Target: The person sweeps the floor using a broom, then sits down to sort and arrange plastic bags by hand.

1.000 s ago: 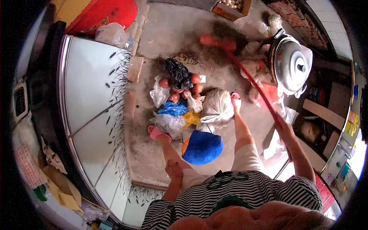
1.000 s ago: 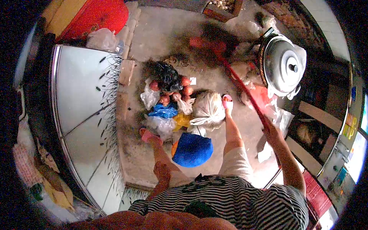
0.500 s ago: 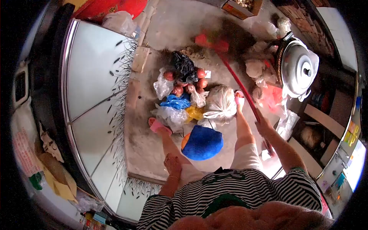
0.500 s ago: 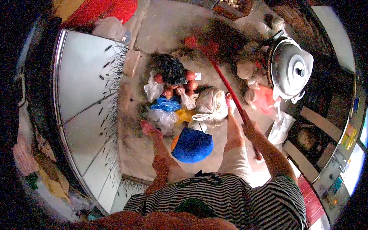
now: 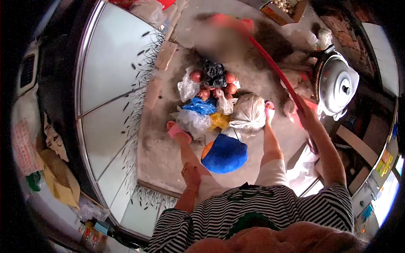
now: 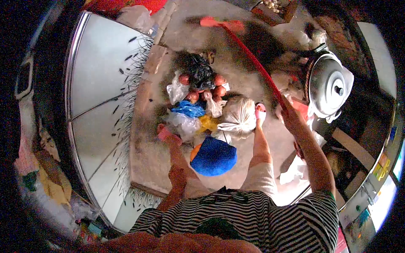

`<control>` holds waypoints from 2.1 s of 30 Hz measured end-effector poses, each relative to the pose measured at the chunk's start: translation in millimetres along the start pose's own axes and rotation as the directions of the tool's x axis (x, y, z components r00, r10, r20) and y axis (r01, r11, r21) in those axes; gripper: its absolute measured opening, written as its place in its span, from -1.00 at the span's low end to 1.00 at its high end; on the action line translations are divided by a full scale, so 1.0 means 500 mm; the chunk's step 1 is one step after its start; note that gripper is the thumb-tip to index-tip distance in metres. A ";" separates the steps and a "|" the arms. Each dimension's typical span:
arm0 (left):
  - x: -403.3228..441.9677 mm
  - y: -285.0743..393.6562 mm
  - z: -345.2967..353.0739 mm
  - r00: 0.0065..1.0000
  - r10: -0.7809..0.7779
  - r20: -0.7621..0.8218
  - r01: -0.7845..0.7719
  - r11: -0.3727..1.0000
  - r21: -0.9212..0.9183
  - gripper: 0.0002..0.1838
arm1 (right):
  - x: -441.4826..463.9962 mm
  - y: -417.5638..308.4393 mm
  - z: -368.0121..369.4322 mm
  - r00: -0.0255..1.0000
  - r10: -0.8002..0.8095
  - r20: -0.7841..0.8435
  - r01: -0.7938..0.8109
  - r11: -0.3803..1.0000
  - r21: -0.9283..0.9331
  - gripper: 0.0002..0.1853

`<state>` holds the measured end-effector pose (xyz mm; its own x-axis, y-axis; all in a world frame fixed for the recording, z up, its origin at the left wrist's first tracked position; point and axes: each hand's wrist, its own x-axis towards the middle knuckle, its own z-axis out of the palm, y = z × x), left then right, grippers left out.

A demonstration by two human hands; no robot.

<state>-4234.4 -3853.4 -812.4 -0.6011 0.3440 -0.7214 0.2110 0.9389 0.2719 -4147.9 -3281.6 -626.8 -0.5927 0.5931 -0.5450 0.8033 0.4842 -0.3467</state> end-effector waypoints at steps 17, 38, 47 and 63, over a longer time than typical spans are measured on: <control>-0.008 0.012 -0.018 0.995 -0.051 -0.083 0.048 0.998 -0.038 -0.60 | -0.145 -0.118 -0.046 0.977 -0.205 0.058 0.211 0.965 -0.156 -0.33; -0.009 0.076 -0.106 0.997 -0.047 -0.064 0.042 0.997 -0.070 -0.50 | -0.165 -0.099 0.029 0.955 0.073 0.288 -0.077 0.997 0.004 -0.48; 0.026 -0.007 0.010 0.993 -0.042 0.110 0.071 0.960 -0.271 -0.50 | 0.152 -0.122 0.168 0.995 0.006 0.100 -0.020 0.991 0.133 -0.40; 0.264 0.242 -0.159 0.965 0.241 -0.100 -0.244 0.969 -0.018 -0.50 | 0.034 0.048 0.118 0.989 -0.089 0.121 0.106 0.985 -0.136 -0.56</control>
<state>-4349.6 -3695.4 -824.3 -0.6063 0.5577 -0.5669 0.3374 0.8260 0.4516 -4135.0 -3297.8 -689.3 -0.6507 0.4652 -0.6001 0.7207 0.6274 -0.2949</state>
